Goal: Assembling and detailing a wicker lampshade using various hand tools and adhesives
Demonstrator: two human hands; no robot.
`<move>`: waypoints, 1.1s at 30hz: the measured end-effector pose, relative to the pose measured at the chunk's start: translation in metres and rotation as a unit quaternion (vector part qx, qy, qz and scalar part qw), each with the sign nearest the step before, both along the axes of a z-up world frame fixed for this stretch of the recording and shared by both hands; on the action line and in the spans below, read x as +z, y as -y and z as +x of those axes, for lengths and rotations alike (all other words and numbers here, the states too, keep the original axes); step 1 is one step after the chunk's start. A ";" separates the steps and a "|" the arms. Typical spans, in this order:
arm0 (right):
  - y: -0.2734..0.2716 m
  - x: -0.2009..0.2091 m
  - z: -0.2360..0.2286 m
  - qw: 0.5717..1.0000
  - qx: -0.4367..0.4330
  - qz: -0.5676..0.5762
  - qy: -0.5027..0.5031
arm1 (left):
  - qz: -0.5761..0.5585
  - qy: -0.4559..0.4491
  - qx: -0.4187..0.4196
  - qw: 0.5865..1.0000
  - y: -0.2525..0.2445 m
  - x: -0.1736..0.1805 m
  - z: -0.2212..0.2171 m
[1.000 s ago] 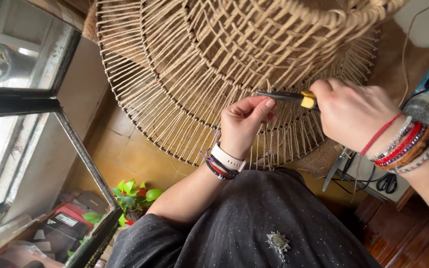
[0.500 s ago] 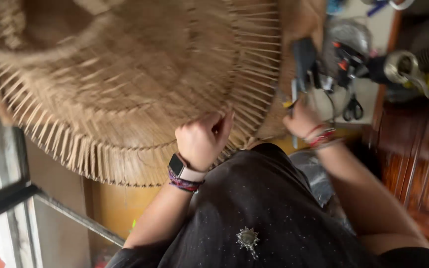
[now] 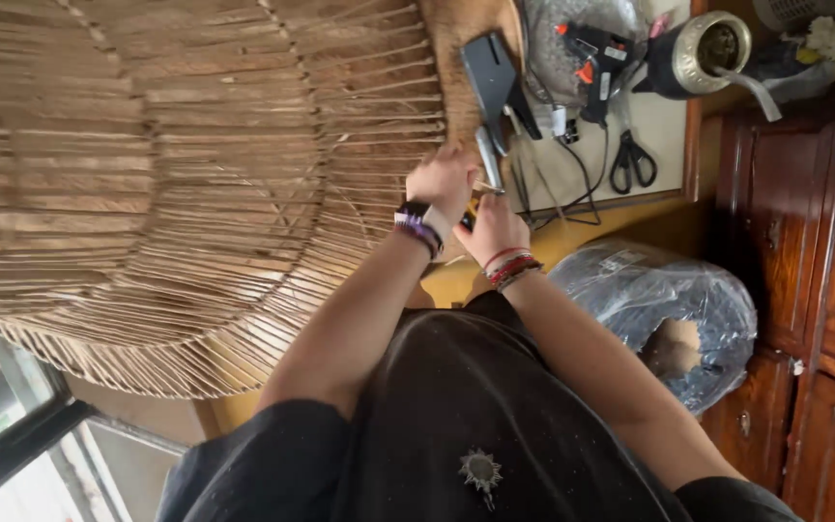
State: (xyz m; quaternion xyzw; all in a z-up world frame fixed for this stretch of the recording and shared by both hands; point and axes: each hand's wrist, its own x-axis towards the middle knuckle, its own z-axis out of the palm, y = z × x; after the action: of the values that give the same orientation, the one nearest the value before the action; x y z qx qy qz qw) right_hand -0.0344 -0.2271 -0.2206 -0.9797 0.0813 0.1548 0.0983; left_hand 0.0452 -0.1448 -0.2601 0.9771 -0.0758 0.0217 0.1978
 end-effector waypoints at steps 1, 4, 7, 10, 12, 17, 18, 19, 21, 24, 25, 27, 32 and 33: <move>0.008 -0.002 0.002 1.000 0.003 0.003 -0.004 | 0.003 -0.004 0.003 1.000 -0.001 -0.005 0.008; 0.026 0.001 0.013 0.998 0.017 0.032 -0.051 | 0.026 -0.223 -0.108 0.968 -0.001 -0.010 0.031; 0.059 0.018 0.015 0.997 0.048 0.052 -0.023 | 0.054 -0.247 -0.075 0.965 0.010 0.003 0.032; 0.128 0.017 0.034 0.991 -0.013 0.126 0.036 | 0.084 -0.278 -0.070 0.954 0.016 0.005 0.030; 0.182 0.000 0.051 0.977 -0.116 0.066 0.166 | 0.125 -0.034 0.006 0.992 0.025 -0.022 0.011; 0.225 -0.035 0.112 0.970 -0.099 0.073 0.209 | -0.147 -0.267 0.064 0.950 0.004 0.061 0.021; 0.224 -0.046 0.121 0.971 -0.115 0.072 0.198 | -0.304 -0.245 0.104 0.915 0.003 0.083 0.020; 0.221 -0.043 0.127 0.971 -0.110 0.075 0.200 | -0.304 -0.242 0.108 0.915 0.011 0.095 0.020; 0.213 -0.039 0.137 0.975 -0.188 0.055 0.107 | -0.504 -0.213 0.194 0.814 0.024 0.120 0.019; 0.209 -0.061 0.146 0.958 -0.255 0.110 0.074 | -0.607 -0.215 0.251 0.723 0.044 0.128 0.023; 0.214 -0.070 0.148 0.959 -0.249 0.111 0.076 | -0.608 -0.210 0.254 0.722 0.049 0.123 0.023; 0.224 -0.088 0.152 0.956 -0.201 0.146 0.156 | -0.670 -0.196 0.265 0.666 0.058 0.114 0.023; 0.211 -0.044 0.152 0.953 -0.092 0.186 0.220 | -0.690 -0.214 0.248 0.645 0.062 0.152 0.020; 0.204 -0.031 0.148 0.952 -0.054 0.195 0.230 | -0.697 -0.222 0.233 0.641 0.061 0.156 0.018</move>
State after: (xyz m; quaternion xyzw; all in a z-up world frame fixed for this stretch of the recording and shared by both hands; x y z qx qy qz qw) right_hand 0.1139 -0.4312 -0.2520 -0.9447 0.0780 -0.0673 0.3113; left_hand 0.0635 -0.2060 -0.1042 0.5106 0.2383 -0.1039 0.8196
